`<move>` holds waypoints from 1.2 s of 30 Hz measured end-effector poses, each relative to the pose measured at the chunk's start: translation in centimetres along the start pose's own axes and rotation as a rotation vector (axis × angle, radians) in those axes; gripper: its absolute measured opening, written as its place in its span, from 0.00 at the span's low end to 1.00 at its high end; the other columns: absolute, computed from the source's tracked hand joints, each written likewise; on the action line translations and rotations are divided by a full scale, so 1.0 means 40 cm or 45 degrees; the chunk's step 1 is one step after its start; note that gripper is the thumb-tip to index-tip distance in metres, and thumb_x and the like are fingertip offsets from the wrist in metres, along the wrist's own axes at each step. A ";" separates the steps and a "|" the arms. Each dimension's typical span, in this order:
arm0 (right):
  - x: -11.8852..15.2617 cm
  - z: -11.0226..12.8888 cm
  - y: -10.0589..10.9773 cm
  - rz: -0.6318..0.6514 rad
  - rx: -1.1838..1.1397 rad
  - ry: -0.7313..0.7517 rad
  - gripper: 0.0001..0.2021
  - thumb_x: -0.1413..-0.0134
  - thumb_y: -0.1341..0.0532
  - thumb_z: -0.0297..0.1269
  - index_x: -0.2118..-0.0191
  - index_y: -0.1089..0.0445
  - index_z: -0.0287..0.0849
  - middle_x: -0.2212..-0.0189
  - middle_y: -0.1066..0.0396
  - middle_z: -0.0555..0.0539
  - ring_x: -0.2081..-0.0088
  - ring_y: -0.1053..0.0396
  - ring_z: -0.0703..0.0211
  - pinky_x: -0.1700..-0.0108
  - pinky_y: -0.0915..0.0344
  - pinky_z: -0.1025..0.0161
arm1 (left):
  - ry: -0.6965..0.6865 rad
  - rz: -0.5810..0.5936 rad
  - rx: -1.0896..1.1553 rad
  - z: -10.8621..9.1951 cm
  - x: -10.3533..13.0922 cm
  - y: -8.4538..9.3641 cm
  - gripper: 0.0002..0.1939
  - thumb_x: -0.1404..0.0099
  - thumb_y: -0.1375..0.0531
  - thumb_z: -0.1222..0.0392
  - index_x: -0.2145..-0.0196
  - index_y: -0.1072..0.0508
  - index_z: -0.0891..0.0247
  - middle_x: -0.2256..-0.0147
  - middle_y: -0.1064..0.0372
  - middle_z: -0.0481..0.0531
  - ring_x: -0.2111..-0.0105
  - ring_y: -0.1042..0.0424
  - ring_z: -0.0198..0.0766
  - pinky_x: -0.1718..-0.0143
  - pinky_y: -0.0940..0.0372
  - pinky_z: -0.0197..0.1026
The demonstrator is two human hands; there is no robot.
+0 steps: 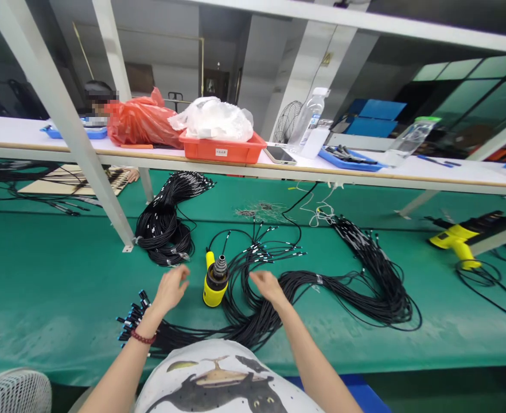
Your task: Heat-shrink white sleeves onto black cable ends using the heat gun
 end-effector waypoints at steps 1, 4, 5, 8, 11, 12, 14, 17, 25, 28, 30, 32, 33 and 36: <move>0.018 -0.024 -0.015 0.108 0.020 0.000 0.18 0.49 0.42 0.49 0.81 0.34 0.42 0.85 0.35 0.51 0.76 0.34 0.57 0.73 0.39 0.64 | 0.035 0.121 -0.054 0.033 0.014 -0.036 0.12 0.41 0.46 0.70 0.58 0.35 0.60 0.59 0.29 0.53 0.56 0.30 0.41 0.54 0.40 0.43; 0.069 -0.069 -0.067 0.395 0.047 0.027 0.13 0.53 0.39 0.43 0.81 0.31 0.40 0.85 0.34 0.53 0.78 0.35 0.61 0.74 0.40 0.67 | 0.059 0.349 -0.137 0.100 0.061 -0.127 0.15 0.51 0.42 0.75 0.66 0.31 0.60 0.65 0.27 0.50 0.59 0.28 0.43 0.58 0.39 0.42; 0.080 -0.075 -0.083 0.470 0.049 0.039 0.11 0.54 0.38 0.41 0.78 0.29 0.40 0.83 0.32 0.53 0.77 0.34 0.61 0.73 0.39 0.68 | 0.047 0.395 -0.156 0.112 0.076 -0.149 0.16 0.52 0.41 0.75 0.66 0.31 0.59 0.65 0.27 0.50 0.59 0.28 0.43 0.58 0.39 0.41; 0.095 -0.076 -0.123 0.635 0.050 0.072 0.07 0.52 0.39 0.36 0.70 0.25 0.40 0.79 0.27 0.52 0.74 0.31 0.62 0.70 0.36 0.68 | 0.006 0.479 -0.207 0.129 0.103 -0.185 0.14 0.49 0.44 0.74 0.65 0.30 0.59 0.64 0.26 0.52 0.59 0.28 0.43 0.58 0.39 0.41; 0.093 -0.057 -0.147 0.704 0.061 0.107 0.09 0.49 0.41 0.35 0.64 0.24 0.40 0.76 0.25 0.50 0.71 0.29 0.61 0.68 0.35 0.67 | -0.052 0.515 -0.240 0.133 0.112 -0.189 0.12 0.44 0.47 0.73 0.66 0.29 0.60 0.63 0.27 0.53 0.58 0.29 0.43 0.56 0.39 0.43; 0.094 -0.046 -0.153 0.713 0.066 0.124 0.10 0.48 0.41 0.35 0.63 0.24 0.40 0.75 0.25 0.49 0.70 0.28 0.60 0.67 0.34 0.66 | -0.077 0.514 -0.245 0.132 0.113 -0.184 0.12 0.43 0.48 0.73 0.66 0.29 0.60 0.62 0.27 0.54 0.57 0.30 0.43 0.54 0.40 0.43; 0.101 -0.017 -0.163 0.727 0.068 0.163 0.11 0.47 0.41 0.35 0.60 0.25 0.40 0.70 0.23 0.47 0.67 0.27 0.58 0.63 0.33 0.64 | -0.127 0.493 -0.246 0.121 0.116 -0.165 0.12 0.39 0.49 0.71 0.64 0.30 0.61 0.58 0.28 0.56 0.54 0.31 0.43 0.51 0.41 0.44; 0.129 0.042 -0.176 0.742 0.079 0.326 0.15 0.45 0.41 0.38 0.53 0.28 0.41 0.56 0.25 0.44 0.54 0.29 0.54 0.50 0.36 0.59 | -0.260 0.394 -0.200 0.075 0.123 -0.113 0.12 0.34 0.53 0.68 0.63 0.31 0.61 0.58 0.30 0.55 0.55 0.33 0.42 0.52 0.42 0.44; 0.199 0.178 -0.168 0.721 -0.022 0.537 0.11 0.39 0.45 0.38 0.55 0.32 0.41 0.63 0.28 0.47 0.63 0.33 0.59 0.59 0.37 0.63 | -0.548 0.109 -0.221 -0.119 0.153 0.034 0.10 0.30 0.52 0.61 0.62 0.32 0.60 0.65 0.30 0.52 0.64 0.32 0.42 0.57 0.40 0.46; 0.190 0.170 -0.122 0.564 -0.098 0.450 0.11 0.38 0.47 0.40 0.64 0.31 0.41 0.73 0.33 0.52 0.71 0.38 0.64 0.67 0.42 0.67 | -0.581 0.006 -0.300 -0.140 0.162 0.080 0.10 0.29 0.52 0.59 0.63 0.32 0.61 0.67 0.31 0.51 0.66 0.32 0.41 0.59 0.40 0.46; 0.181 0.148 -0.082 0.474 -0.177 0.379 0.14 0.37 0.47 0.43 0.67 0.31 0.40 0.75 0.35 0.53 0.72 0.39 0.64 0.69 0.43 0.68 | -0.573 -0.064 -0.329 -0.139 0.166 0.115 0.12 0.29 0.54 0.59 0.64 0.33 0.61 0.68 0.31 0.51 0.68 0.33 0.41 0.61 0.41 0.45; 0.174 0.130 -0.042 0.456 -0.278 0.319 0.16 0.38 0.47 0.46 0.67 0.31 0.39 0.76 0.36 0.52 0.72 0.39 0.64 0.69 0.41 0.67 | -0.562 -0.095 -0.334 -0.141 0.172 0.147 0.13 0.28 0.55 0.59 0.66 0.33 0.60 0.70 0.32 0.50 0.69 0.34 0.40 0.63 0.42 0.44; 0.174 0.127 -0.024 0.471 -0.329 0.302 0.16 0.39 0.46 0.48 0.66 0.31 0.39 0.75 0.35 0.51 0.72 0.38 0.64 0.68 0.40 0.67 | -0.563 -0.097 -0.326 -0.146 0.175 0.161 0.14 0.28 0.55 0.59 0.66 0.33 0.60 0.70 0.33 0.50 0.70 0.35 0.40 0.64 0.43 0.44; 0.182 0.162 0.018 0.552 -0.448 0.318 0.15 0.39 0.44 0.48 0.59 0.32 0.40 0.72 0.33 0.50 0.69 0.36 0.63 0.65 0.37 0.65 | -0.629 -0.097 -0.252 -0.187 0.187 0.191 0.15 0.28 0.56 0.58 0.66 0.33 0.59 0.71 0.33 0.49 0.70 0.35 0.39 0.63 0.43 0.44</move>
Point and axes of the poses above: each hand's wrist, its own x-axis away from the middle knuckle, its own y-axis out of the back of the hand, z = x × y, the point moved 1 cm from there along -x, towards the middle knuckle
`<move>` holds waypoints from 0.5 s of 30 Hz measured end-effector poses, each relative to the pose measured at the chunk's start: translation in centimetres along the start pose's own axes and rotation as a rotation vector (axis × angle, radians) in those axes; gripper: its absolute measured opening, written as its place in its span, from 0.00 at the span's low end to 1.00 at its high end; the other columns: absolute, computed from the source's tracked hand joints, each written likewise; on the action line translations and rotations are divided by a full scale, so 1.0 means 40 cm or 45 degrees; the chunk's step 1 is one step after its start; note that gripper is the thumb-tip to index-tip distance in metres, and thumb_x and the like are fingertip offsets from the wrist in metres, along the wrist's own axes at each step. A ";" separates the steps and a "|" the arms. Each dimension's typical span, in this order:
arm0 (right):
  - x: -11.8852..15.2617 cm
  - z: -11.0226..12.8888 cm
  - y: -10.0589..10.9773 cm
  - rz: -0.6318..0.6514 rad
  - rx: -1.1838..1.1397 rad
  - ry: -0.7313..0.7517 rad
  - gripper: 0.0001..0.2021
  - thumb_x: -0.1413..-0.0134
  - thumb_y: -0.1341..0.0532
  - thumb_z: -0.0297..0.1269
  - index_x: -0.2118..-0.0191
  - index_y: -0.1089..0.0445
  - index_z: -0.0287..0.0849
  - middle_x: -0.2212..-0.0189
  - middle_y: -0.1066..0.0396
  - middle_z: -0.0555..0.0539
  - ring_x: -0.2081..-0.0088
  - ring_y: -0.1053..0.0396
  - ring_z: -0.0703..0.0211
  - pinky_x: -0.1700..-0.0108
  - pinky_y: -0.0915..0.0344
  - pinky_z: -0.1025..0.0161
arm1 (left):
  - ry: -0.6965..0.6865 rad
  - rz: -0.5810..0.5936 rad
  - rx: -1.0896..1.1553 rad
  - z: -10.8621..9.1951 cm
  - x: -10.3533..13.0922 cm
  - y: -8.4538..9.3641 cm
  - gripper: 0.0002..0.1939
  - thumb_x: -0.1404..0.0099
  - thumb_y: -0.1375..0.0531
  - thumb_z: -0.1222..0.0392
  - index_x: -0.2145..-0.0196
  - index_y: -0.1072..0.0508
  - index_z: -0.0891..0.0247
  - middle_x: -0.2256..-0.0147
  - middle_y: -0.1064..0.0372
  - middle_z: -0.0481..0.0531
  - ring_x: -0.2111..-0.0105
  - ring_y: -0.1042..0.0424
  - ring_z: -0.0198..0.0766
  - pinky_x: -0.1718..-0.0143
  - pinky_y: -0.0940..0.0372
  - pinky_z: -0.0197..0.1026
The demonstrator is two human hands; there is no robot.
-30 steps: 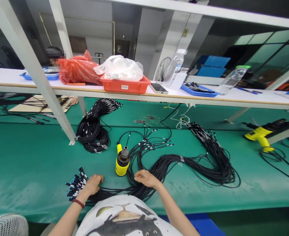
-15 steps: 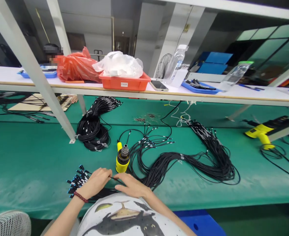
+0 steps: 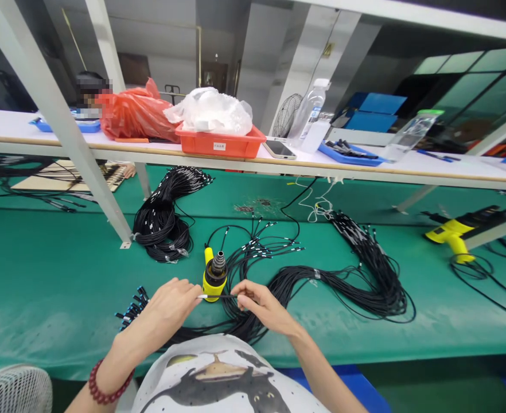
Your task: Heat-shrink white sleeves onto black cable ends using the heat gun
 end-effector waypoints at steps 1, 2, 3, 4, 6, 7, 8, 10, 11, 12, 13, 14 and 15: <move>0.001 0.028 0.000 0.013 -0.003 0.025 0.14 0.39 0.44 0.47 0.57 0.33 0.41 0.71 0.33 0.50 0.69 0.36 0.63 0.65 0.37 0.65 | -0.023 -0.028 0.021 -0.017 -0.008 0.011 0.15 0.28 0.56 0.58 0.67 0.32 0.59 0.72 0.34 0.49 0.71 0.36 0.39 0.63 0.43 0.44; 0.000 0.060 -0.003 0.017 0.014 0.057 0.13 0.39 0.44 0.46 0.57 0.33 0.41 0.70 0.32 0.50 0.69 0.36 0.63 0.65 0.37 0.65 | -0.044 -0.053 0.034 -0.035 -0.018 0.021 0.16 0.28 0.56 0.57 0.67 0.32 0.59 0.72 0.34 0.49 0.71 0.36 0.38 0.63 0.43 0.43; -0.004 0.094 -0.007 0.008 0.055 0.094 0.11 0.39 0.43 0.44 0.58 0.33 0.42 0.70 0.32 0.50 0.69 0.36 0.63 0.65 0.37 0.65 | -0.061 -0.075 0.040 -0.052 -0.030 0.031 0.17 0.27 0.57 0.56 0.68 0.32 0.60 0.73 0.35 0.49 0.72 0.37 0.38 0.64 0.43 0.43; -0.008 0.128 -0.010 -0.022 0.108 0.134 0.10 0.40 0.43 0.43 0.61 0.32 0.42 0.69 0.32 0.49 0.69 0.36 0.63 0.65 0.37 0.65 | -0.071 -0.094 0.037 -0.067 -0.042 0.041 0.18 0.27 0.57 0.56 0.69 0.33 0.60 0.74 0.35 0.48 0.73 0.38 0.38 0.65 0.43 0.42; -0.022 0.184 -0.014 -0.104 0.200 0.203 0.09 0.40 0.42 0.41 0.66 0.33 0.42 0.71 0.32 0.50 0.70 0.38 0.63 0.67 0.38 0.66 | -0.071 -0.123 0.015 -0.088 -0.068 0.058 0.19 0.27 0.58 0.55 0.70 0.33 0.60 0.75 0.35 0.49 0.74 0.38 0.38 0.67 0.44 0.42; -0.031 0.203 -0.012 -0.148 0.232 0.227 0.09 0.40 0.42 0.41 0.68 0.33 0.42 0.73 0.33 0.50 0.71 0.38 0.64 0.68 0.39 0.66 | -0.055 -0.141 0.000 -0.094 -0.080 0.065 0.19 0.27 0.58 0.55 0.69 0.33 0.60 0.74 0.35 0.49 0.74 0.38 0.38 0.67 0.44 0.42; -0.040 0.217 -0.008 -0.190 0.259 0.244 0.10 0.41 0.42 0.41 0.70 0.34 0.42 0.74 0.34 0.51 0.72 0.39 0.64 0.69 0.40 0.67 | -0.030 -0.168 -0.016 -0.095 -0.090 0.072 0.18 0.27 0.58 0.55 0.68 0.33 0.60 0.74 0.34 0.50 0.73 0.37 0.39 0.67 0.44 0.42; -0.058 0.228 0.005 -0.266 0.304 0.261 0.10 0.41 0.42 0.41 0.71 0.35 0.42 0.75 0.35 0.51 0.73 0.40 0.64 0.70 0.41 0.67 | 0.037 -0.227 -0.040 -0.090 -0.103 0.082 0.17 0.28 0.57 0.56 0.66 0.32 0.61 0.72 0.32 0.51 0.71 0.36 0.40 0.66 0.43 0.43; -0.066 0.228 0.014 -0.298 0.321 0.260 0.10 0.42 0.42 0.41 0.71 0.35 0.42 0.75 0.35 0.51 0.73 0.40 0.64 0.71 0.41 0.67 | 0.064 -0.251 -0.042 -0.084 -0.107 0.086 0.16 0.28 0.56 0.56 0.65 0.32 0.61 0.71 0.32 0.51 0.70 0.35 0.40 0.66 0.43 0.43; -0.073 0.225 0.022 -0.325 0.333 0.255 0.10 0.42 0.42 0.41 0.72 0.35 0.42 0.75 0.35 0.51 0.73 0.40 0.64 0.71 0.41 0.67 | 0.086 -0.269 -0.039 -0.077 -0.108 0.089 0.15 0.28 0.56 0.56 0.64 0.32 0.61 0.70 0.32 0.51 0.70 0.35 0.41 0.66 0.43 0.43; -0.078 0.222 0.029 -0.339 0.341 0.247 0.10 0.43 0.42 0.41 0.72 0.35 0.42 0.76 0.35 0.51 0.74 0.40 0.64 0.71 0.41 0.67 | 0.102 -0.273 -0.034 -0.069 -0.109 0.090 0.14 0.28 0.56 0.57 0.63 0.33 0.61 0.70 0.32 0.51 0.69 0.36 0.41 0.66 0.43 0.43; -0.083 0.218 0.035 -0.339 0.345 0.240 0.10 0.43 0.41 0.41 0.72 0.34 0.42 0.76 0.34 0.51 0.74 0.40 0.64 0.72 0.41 0.67 | 0.116 -0.263 -0.028 -0.061 -0.109 0.090 0.14 0.28 0.56 0.57 0.63 0.33 0.61 0.70 0.33 0.51 0.69 0.36 0.41 0.67 0.43 0.43; -0.086 0.215 0.040 -0.330 0.344 0.233 0.10 0.43 0.41 0.41 0.72 0.34 0.42 0.75 0.34 0.51 0.74 0.40 0.64 0.72 0.41 0.67 | 0.130 -0.250 -0.016 -0.053 -0.109 0.089 0.13 0.28 0.55 0.57 0.63 0.33 0.61 0.70 0.33 0.50 0.70 0.36 0.40 0.67 0.43 0.42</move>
Point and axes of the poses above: each hand's wrist, its own x-axis away from the middle knuckle, its own y-axis out of the back of the hand, z = x × y, the point moved 1 cm from there along -x, towards the middle knuckle
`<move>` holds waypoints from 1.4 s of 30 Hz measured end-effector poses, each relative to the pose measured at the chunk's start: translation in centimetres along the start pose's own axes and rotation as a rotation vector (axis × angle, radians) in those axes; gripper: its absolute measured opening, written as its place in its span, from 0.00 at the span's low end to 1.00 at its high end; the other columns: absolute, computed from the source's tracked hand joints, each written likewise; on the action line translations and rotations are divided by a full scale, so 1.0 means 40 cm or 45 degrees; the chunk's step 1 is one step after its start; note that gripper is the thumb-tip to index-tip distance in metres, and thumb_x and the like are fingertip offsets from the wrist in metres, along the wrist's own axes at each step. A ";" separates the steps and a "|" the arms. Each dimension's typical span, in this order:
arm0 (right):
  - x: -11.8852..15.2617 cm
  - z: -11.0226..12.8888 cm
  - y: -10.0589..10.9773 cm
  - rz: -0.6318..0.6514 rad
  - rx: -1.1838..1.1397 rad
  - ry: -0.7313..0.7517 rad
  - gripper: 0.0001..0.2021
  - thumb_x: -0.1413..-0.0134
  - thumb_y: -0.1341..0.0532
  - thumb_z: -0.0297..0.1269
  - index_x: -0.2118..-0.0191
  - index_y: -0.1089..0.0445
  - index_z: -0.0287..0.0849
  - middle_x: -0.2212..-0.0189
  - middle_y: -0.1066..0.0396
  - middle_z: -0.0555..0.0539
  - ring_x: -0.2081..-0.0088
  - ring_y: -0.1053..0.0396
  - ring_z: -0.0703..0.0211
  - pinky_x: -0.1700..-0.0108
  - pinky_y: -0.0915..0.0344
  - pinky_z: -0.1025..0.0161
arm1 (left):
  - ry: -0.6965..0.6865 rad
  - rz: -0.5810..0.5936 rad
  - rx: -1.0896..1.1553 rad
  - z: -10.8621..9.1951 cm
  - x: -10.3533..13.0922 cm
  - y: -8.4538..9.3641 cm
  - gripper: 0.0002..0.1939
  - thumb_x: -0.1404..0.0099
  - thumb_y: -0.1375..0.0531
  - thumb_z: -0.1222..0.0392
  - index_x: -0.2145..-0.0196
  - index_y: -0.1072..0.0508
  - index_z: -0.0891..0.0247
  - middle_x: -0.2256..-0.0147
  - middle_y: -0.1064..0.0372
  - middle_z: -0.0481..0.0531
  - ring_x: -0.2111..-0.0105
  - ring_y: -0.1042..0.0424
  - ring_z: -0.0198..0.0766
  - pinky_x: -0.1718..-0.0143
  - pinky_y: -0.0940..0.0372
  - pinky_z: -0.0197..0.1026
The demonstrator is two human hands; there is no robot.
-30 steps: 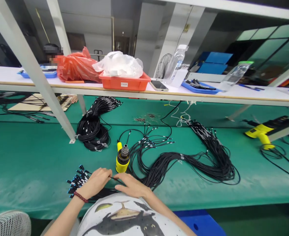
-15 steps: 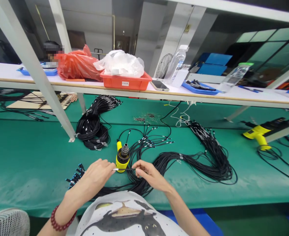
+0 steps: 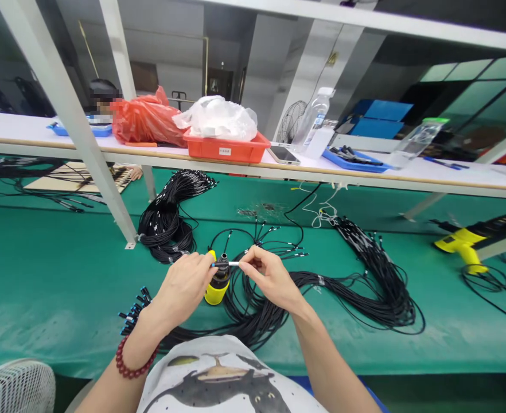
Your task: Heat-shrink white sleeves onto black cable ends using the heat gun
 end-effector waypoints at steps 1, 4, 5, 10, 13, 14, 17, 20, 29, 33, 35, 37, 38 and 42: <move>-0.003 -0.003 0.002 0.015 -0.003 -0.002 0.10 0.43 0.41 0.41 0.71 0.33 0.42 0.75 0.33 0.51 0.73 0.39 0.63 0.72 0.41 0.67 | 0.017 0.012 0.018 0.008 0.000 -0.002 0.13 0.29 0.55 0.58 0.64 0.34 0.61 0.71 0.34 0.50 0.70 0.36 0.40 0.67 0.44 0.42; -0.012 -0.011 0.002 0.049 -0.003 -0.009 0.09 0.43 0.42 0.38 0.71 0.32 0.41 0.75 0.32 0.50 0.73 0.38 0.64 0.72 0.42 0.67 | 0.074 0.011 0.148 0.026 -0.004 -0.015 0.12 0.29 0.54 0.57 0.66 0.34 0.60 0.72 0.35 0.49 0.70 0.37 0.39 0.67 0.44 0.41; -0.015 -0.014 0.001 0.047 0.004 -0.014 0.08 0.44 0.42 0.38 0.72 0.33 0.41 0.75 0.32 0.51 0.73 0.38 0.64 0.72 0.42 0.67 | 0.087 0.010 0.209 0.030 -0.006 -0.019 0.12 0.29 0.54 0.57 0.67 0.35 0.60 0.72 0.36 0.48 0.70 0.37 0.39 0.67 0.44 0.41; -0.033 -0.034 -0.006 0.034 0.065 -0.038 0.08 0.45 0.42 0.37 0.71 0.32 0.41 0.75 0.31 0.51 0.74 0.38 0.64 0.72 0.42 0.67 | 0.182 0.043 0.502 0.038 -0.025 -0.041 0.16 0.29 0.55 0.52 0.73 0.40 0.59 0.76 0.39 0.45 0.74 0.40 0.35 0.72 0.47 0.38; -0.043 -0.038 -0.011 0.013 0.101 -0.042 0.08 0.45 0.42 0.36 0.72 0.32 0.40 0.76 0.31 0.51 0.75 0.37 0.64 0.73 0.43 0.67 | 0.256 -0.009 0.621 0.040 -0.037 -0.053 0.19 0.29 0.56 0.50 0.75 0.40 0.60 0.78 0.41 0.44 0.77 0.41 0.34 0.73 0.49 0.37; -0.046 -0.038 -0.013 0.002 0.116 -0.041 0.07 0.45 0.42 0.36 0.72 0.32 0.40 0.76 0.31 0.51 0.75 0.37 0.65 0.73 0.43 0.67 | 0.276 -0.032 0.639 0.042 -0.041 -0.057 0.20 0.29 0.56 0.50 0.76 0.40 0.60 0.79 0.41 0.44 0.77 0.42 0.33 0.73 0.50 0.37; -0.056 -0.037 -0.019 -0.031 0.189 -0.034 0.07 0.46 0.42 0.35 0.73 0.32 0.41 0.77 0.31 0.52 0.75 0.37 0.65 0.73 0.43 0.68 | 0.320 -0.087 0.647 0.052 -0.051 -0.072 0.20 0.30 0.54 0.49 0.77 0.40 0.60 0.80 0.42 0.43 0.78 0.43 0.33 0.73 0.50 0.37; -0.064 -0.043 -0.024 -0.070 0.232 -0.057 0.06 0.46 0.42 0.35 0.72 0.32 0.41 0.77 0.30 0.52 0.75 0.36 0.65 0.73 0.43 0.68 | 0.344 -0.103 0.653 0.062 -0.058 -0.087 0.19 0.31 0.53 0.49 0.76 0.39 0.60 0.80 0.42 0.43 0.78 0.43 0.33 0.73 0.50 0.37; -0.073 -0.073 -0.034 -0.089 0.297 -0.166 0.07 0.48 0.40 0.36 0.74 0.31 0.41 0.77 0.28 0.51 0.76 0.33 0.64 0.73 0.41 0.68 | 0.352 -0.120 0.665 0.075 -0.062 -0.110 0.17 0.32 0.51 0.50 0.75 0.37 0.60 0.79 0.38 0.43 0.77 0.40 0.34 0.73 0.48 0.37; -0.073 -0.079 -0.039 -0.100 0.302 -0.156 0.07 0.49 0.40 0.36 0.74 0.31 0.41 0.77 0.27 0.51 0.76 0.33 0.64 0.73 0.41 0.68 | 0.342 -0.133 0.687 0.078 -0.061 -0.112 0.14 0.32 0.49 0.52 0.73 0.35 0.61 0.77 0.35 0.44 0.76 0.38 0.34 0.72 0.46 0.36; -0.073 -0.081 -0.040 -0.108 0.311 -0.154 0.06 0.49 0.39 0.36 0.74 0.31 0.41 0.78 0.27 0.51 0.76 0.33 0.64 0.73 0.41 0.68 | 0.340 -0.142 0.693 0.080 -0.061 -0.113 0.12 0.33 0.48 0.53 0.72 0.34 0.61 0.76 0.34 0.45 0.75 0.37 0.34 0.71 0.45 0.36; -0.074 -0.081 -0.039 -0.111 0.318 -0.165 0.06 0.49 0.39 0.36 0.74 0.31 0.41 0.77 0.27 0.50 0.76 0.32 0.63 0.73 0.41 0.68 | 0.344 -0.157 0.698 0.081 -0.060 -0.115 0.10 0.34 0.47 0.55 0.70 0.33 0.61 0.74 0.33 0.45 0.74 0.36 0.34 0.71 0.44 0.36; -0.074 -0.081 -0.038 -0.105 0.320 -0.171 0.06 0.49 0.39 0.36 0.74 0.30 0.41 0.77 0.26 0.50 0.75 0.32 0.63 0.73 0.40 0.68 | 0.348 -0.166 0.702 0.082 -0.060 -0.116 0.09 0.34 0.46 0.55 0.69 0.33 0.61 0.74 0.32 0.46 0.74 0.35 0.35 0.71 0.44 0.36; -0.072 -0.077 -0.028 -0.031 0.320 -0.135 0.07 0.47 0.40 0.34 0.71 0.26 0.41 0.74 0.24 0.48 0.72 0.29 0.61 0.70 0.38 0.68 | 0.355 -0.190 0.721 0.083 -0.059 -0.114 0.06 0.35 0.44 0.56 0.68 0.32 0.60 0.72 0.31 0.46 0.72 0.34 0.35 0.71 0.44 0.36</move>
Point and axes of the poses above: each hand's wrist, its own x-axis away from the middle knuckle, its own y-axis out of the back of the hand, z = x × y, the point moved 1 cm from there along -x, towards the middle knuckle
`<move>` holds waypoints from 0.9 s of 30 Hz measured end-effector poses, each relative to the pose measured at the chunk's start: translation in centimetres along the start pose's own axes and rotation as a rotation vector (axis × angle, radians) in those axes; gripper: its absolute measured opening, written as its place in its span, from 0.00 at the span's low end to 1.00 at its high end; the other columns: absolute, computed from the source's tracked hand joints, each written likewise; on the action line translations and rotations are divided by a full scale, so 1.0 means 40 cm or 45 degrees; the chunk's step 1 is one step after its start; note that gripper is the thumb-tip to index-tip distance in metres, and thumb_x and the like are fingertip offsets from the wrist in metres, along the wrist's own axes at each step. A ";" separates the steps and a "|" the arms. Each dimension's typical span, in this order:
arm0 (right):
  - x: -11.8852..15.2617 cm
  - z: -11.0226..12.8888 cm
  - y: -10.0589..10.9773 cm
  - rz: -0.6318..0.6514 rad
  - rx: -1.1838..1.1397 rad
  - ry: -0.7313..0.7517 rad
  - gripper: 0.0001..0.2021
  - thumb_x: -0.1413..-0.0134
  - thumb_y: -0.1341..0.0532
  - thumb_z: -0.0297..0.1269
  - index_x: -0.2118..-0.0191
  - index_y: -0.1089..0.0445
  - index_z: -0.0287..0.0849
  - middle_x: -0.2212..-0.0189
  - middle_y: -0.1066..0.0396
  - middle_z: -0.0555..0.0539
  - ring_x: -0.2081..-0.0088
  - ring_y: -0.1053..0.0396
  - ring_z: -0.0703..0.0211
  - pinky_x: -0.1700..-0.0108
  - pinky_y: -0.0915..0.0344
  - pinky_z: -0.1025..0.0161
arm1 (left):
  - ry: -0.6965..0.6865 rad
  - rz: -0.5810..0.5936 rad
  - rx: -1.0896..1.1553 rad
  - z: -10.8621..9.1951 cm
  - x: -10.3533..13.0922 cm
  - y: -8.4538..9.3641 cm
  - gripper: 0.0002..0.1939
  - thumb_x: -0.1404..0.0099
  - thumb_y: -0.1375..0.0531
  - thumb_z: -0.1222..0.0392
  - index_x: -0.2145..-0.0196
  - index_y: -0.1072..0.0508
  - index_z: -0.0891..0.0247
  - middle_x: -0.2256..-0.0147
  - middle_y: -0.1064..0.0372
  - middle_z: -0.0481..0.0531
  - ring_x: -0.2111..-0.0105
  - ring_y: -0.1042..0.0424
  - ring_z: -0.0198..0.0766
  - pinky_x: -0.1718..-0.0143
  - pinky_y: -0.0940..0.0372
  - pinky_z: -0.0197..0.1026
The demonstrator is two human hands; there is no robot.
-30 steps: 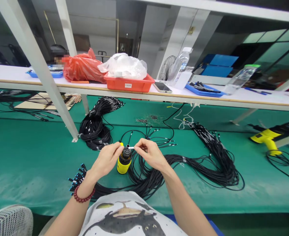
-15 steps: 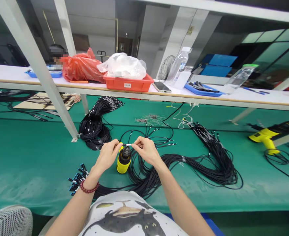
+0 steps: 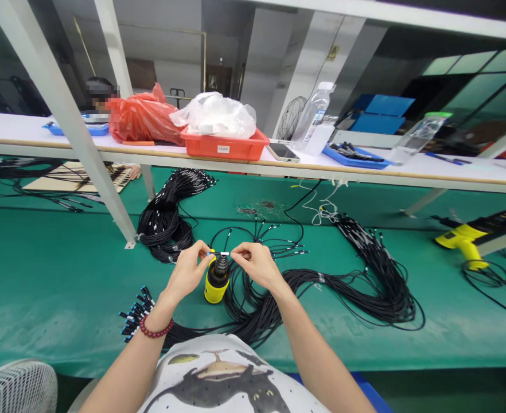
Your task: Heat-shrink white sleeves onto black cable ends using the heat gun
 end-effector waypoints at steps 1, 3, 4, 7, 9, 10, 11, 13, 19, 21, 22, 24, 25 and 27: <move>0.001 0.000 0.003 0.008 0.002 0.022 0.08 0.46 0.41 0.34 0.70 0.25 0.41 0.73 0.23 0.48 0.71 0.28 0.61 0.69 0.38 0.68 | 0.000 0.004 0.004 -0.001 0.000 0.001 0.07 0.35 0.45 0.56 0.67 0.33 0.60 0.72 0.31 0.46 0.72 0.34 0.35 0.71 0.44 0.36; 0.002 0.000 0.007 0.003 0.007 0.058 0.09 0.45 0.42 0.34 0.70 0.25 0.41 0.73 0.23 0.48 0.71 0.28 0.61 0.69 0.38 0.67 | 0.006 0.033 -0.011 -0.004 -0.002 0.003 0.10 0.33 0.47 0.53 0.69 0.33 0.60 0.73 0.32 0.45 0.73 0.35 0.35 0.72 0.45 0.36; 0.002 0.000 0.009 -0.002 0.010 0.068 0.09 0.45 0.42 0.34 0.71 0.25 0.41 0.74 0.23 0.48 0.71 0.28 0.61 0.69 0.38 0.67 | 0.014 0.056 -0.035 -0.005 -0.002 0.004 0.13 0.32 0.49 0.51 0.70 0.34 0.60 0.75 0.33 0.45 0.74 0.36 0.35 0.72 0.46 0.37; 0.002 -0.003 0.009 -0.003 0.010 0.081 0.09 0.45 0.41 0.35 0.71 0.25 0.41 0.74 0.24 0.49 0.72 0.29 0.61 0.69 0.39 0.67 | 0.036 0.115 -0.125 -0.004 -0.004 0.006 0.21 0.30 0.54 0.48 0.75 0.35 0.60 0.78 0.34 0.45 0.76 0.36 0.35 0.71 0.46 0.38; 0.002 -0.004 0.008 0.005 0.004 0.082 0.08 0.45 0.41 0.34 0.71 0.25 0.41 0.74 0.24 0.49 0.72 0.29 0.61 0.69 0.38 0.67 | 0.041 0.126 -0.144 -0.001 -0.005 0.006 0.22 0.30 0.55 0.48 0.77 0.36 0.60 0.78 0.34 0.46 0.75 0.35 0.36 0.70 0.46 0.38; 0.001 -0.004 0.008 0.007 0.000 0.081 0.08 0.45 0.40 0.34 0.71 0.25 0.41 0.74 0.24 0.49 0.72 0.28 0.61 0.69 0.38 0.68 | 0.041 0.122 -0.138 0.000 -0.005 0.005 0.22 0.30 0.55 0.48 0.77 0.35 0.60 0.78 0.34 0.46 0.75 0.35 0.36 0.70 0.46 0.38; 0.001 -0.004 0.008 0.005 -0.005 0.077 0.08 0.45 0.40 0.34 0.71 0.25 0.41 0.74 0.23 0.49 0.72 0.28 0.61 0.69 0.38 0.68 | 0.041 0.117 -0.128 0.001 -0.005 0.005 0.22 0.30 0.54 0.48 0.77 0.35 0.60 0.79 0.34 0.45 0.76 0.36 0.36 0.71 0.47 0.38; 0.000 -0.003 0.008 -0.001 -0.021 0.065 0.07 0.46 0.40 0.33 0.71 0.25 0.41 0.74 0.23 0.49 0.72 0.28 0.61 0.69 0.37 0.68 | 0.034 0.094 -0.098 0.002 -0.005 0.003 0.20 0.31 0.52 0.49 0.77 0.35 0.60 0.79 0.35 0.45 0.76 0.36 0.35 0.72 0.47 0.38; -0.001 -0.006 0.011 0.003 -0.035 0.044 0.06 0.47 0.39 0.32 0.69 0.24 0.40 0.72 0.22 0.47 0.70 0.27 0.60 0.67 0.35 0.68 | 0.006 0.023 0.015 0.005 -0.005 -0.001 0.11 0.34 0.47 0.54 0.70 0.31 0.61 0.73 0.30 0.46 0.72 0.34 0.35 0.70 0.44 0.37; 0.000 -0.011 0.013 0.003 0.001 0.062 0.06 0.47 0.39 0.32 0.68 0.23 0.40 0.71 0.22 0.47 0.70 0.27 0.60 0.67 0.35 0.67 | -0.002 0.002 0.016 0.007 -0.005 -0.001 0.08 0.35 0.45 0.55 0.68 0.31 0.61 0.71 0.29 0.47 0.72 0.33 0.35 0.69 0.43 0.37; 0.001 -0.014 0.014 -0.002 0.021 0.070 0.06 0.47 0.38 0.33 0.68 0.23 0.40 0.72 0.23 0.47 0.70 0.27 0.60 0.67 0.35 0.67 | -0.004 0.000 0.015 0.007 -0.005 -0.001 0.08 0.35 0.45 0.55 0.67 0.31 0.60 0.71 0.29 0.47 0.72 0.34 0.35 0.70 0.43 0.37; 0.002 -0.019 0.014 -0.020 0.044 0.081 0.06 0.46 0.38 0.33 0.69 0.23 0.41 0.72 0.23 0.47 0.70 0.27 0.59 0.66 0.35 0.66 | -0.002 0.023 0.004 0.005 -0.006 0.000 0.11 0.34 0.47 0.53 0.68 0.31 0.60 0.72 0.30 0.47 0.73 0.34 0.35 0.71 0.44 0.37; 0.002 -0.021 0.014 -0.028 0.043 0.086 0.06 0.46 0.38 0.34 0.69 0.23 0.41 0.72 0.23 0.47 0.70 0.27 0.59 0.66 0.35 0.66 | 0.000 0.048 -0.017 0.003 -0.006 0.001 0.13 0.33 0.49 0.51 0.70 0.32 0.60 0.74 0.30 0.46 0.74 0.35 0.35 0.71 0.45 0.37; 0.003 -0.022 0.013 -0.038 0.027 0.097 0.06 0.46 0.38 0.34 0.69 0.23 0.42 0.71 0.23 0.47 0.69 0.27 0.59 0.66 0.35 0.65 | 0.011 0.106 -0.082 -0.002 -0.008 0.002 0.18 0.31 0.52 0.49 0.73 0.33 0.60 0.77 0.32 0.46 0.76 0.36 0.36 0.72 0.46 0.38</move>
Point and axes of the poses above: each hand's wrist, its own x-axis away from the middle knuckle, its own y-axis out of the back of the hand, z = x × y, the point moved 1 cm from there along -x, towards the middle knuckle
